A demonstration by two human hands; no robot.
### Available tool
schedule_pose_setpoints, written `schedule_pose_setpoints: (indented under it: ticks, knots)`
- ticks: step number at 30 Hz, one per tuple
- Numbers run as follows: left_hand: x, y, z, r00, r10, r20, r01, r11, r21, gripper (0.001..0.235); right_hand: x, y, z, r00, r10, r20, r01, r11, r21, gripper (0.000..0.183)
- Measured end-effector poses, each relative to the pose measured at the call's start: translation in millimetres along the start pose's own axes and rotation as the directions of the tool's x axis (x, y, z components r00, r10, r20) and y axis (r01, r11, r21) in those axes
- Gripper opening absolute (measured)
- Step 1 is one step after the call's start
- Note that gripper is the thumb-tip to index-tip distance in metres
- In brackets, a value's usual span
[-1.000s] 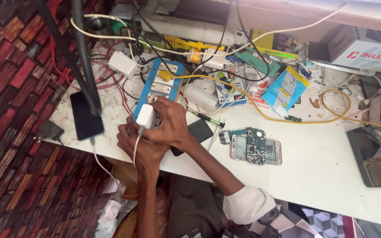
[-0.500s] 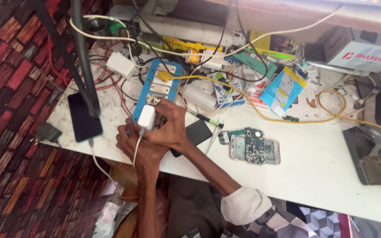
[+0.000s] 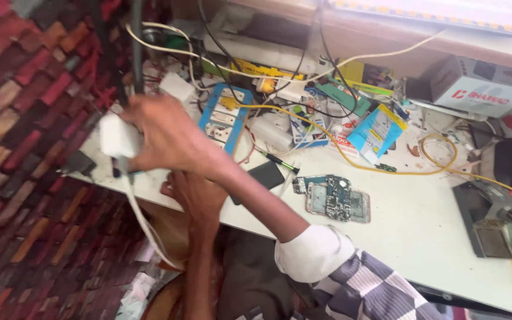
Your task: The person uses a soldering iron and solder wire to work on a small circuit board placed on a cluttered workbench. They repeatedly apply solder to specific points on the board while holding the board steady with the other hand.
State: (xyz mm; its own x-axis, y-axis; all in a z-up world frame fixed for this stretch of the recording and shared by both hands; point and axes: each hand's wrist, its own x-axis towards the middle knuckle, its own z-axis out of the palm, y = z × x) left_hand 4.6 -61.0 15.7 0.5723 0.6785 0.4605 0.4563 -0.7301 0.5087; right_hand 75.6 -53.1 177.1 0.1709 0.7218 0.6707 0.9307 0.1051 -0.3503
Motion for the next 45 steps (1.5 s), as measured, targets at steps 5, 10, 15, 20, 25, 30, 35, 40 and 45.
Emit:
schedule_pose_setpoints:
  ticks: [5, 10, 15, 20, 25, 30, 35, 40, 45]
  knots:
    - [-31, 3, 5, 0.968, 0.128, -0.215, -0.174, 0.962, -0.210, 0.084, -40, 24, 93, 0.987, -0.126, -0.103, 0.103, 0.973, -0.207, 0.033]
    - [-51, 6, -6, 0.937, -0.107, 0.333, 0.150, 0.983, -0.107, 0.072, -75, 44, 153, 0.957, -0.188, -0.219, 0.147, 0.971, -0.189, 0.038]
    - [-60, 0, -41, 0.921, 0.045, 0.387, -0.062, 0.998, 0.030, 0.068, -92, 53, 160, 0.952, -0.222, -0.212, 0.140, 0.929, -0.342, 0.036]
    - [-53, -23, -88, 0.900, 0.106, 0.423, -0.149, 0.986, 0.071, 0.066, -84, 58, 136, 0.977, -0.190, -0.091, 0.183, 0.980, -0.081, 0.027]
    - [-22, -39, -107, 0.914, 0.406, -0.008, -0.395, 0.885, -0.246, 0.040, -85, 44, 69, 0.949, 0.073, 0.307, -0.020, 0.985, -0.171, 0.031]
    - [8, -24, -105, 0.834, 0.540, 0.110, -0.509, 0.832, -0.222, 0.045, -159, -13, -11, 0.967, 0.242, 0.074, -0.242, 0.970, -0.002, 0.022]
    - [72, -3, -74, 0.842, 0.389, 0.374, -0.295, 0.912, -0.283, 0.021, -212, -52, -27, 0.974, 0.137, 0.180, -0.113, 0.984, -0.135, 0.041]
    - [177, 11, 27, 0.845, 0.481, 0.235, -0.499, 0.866, 0.022, 0.026, -260, -46, -17, 0.941, 0.315, 0.127, -0.268, 0.918, -0.292, 0.056]
    - [253, -18, 112, 0.885, 0.389, 0.257, -0.461, 0.815, 0.351, 0.052, -288, -18, -1, 0.921, 0.390, -0.004, -0.366, 0.860, -0.356, 0.052]
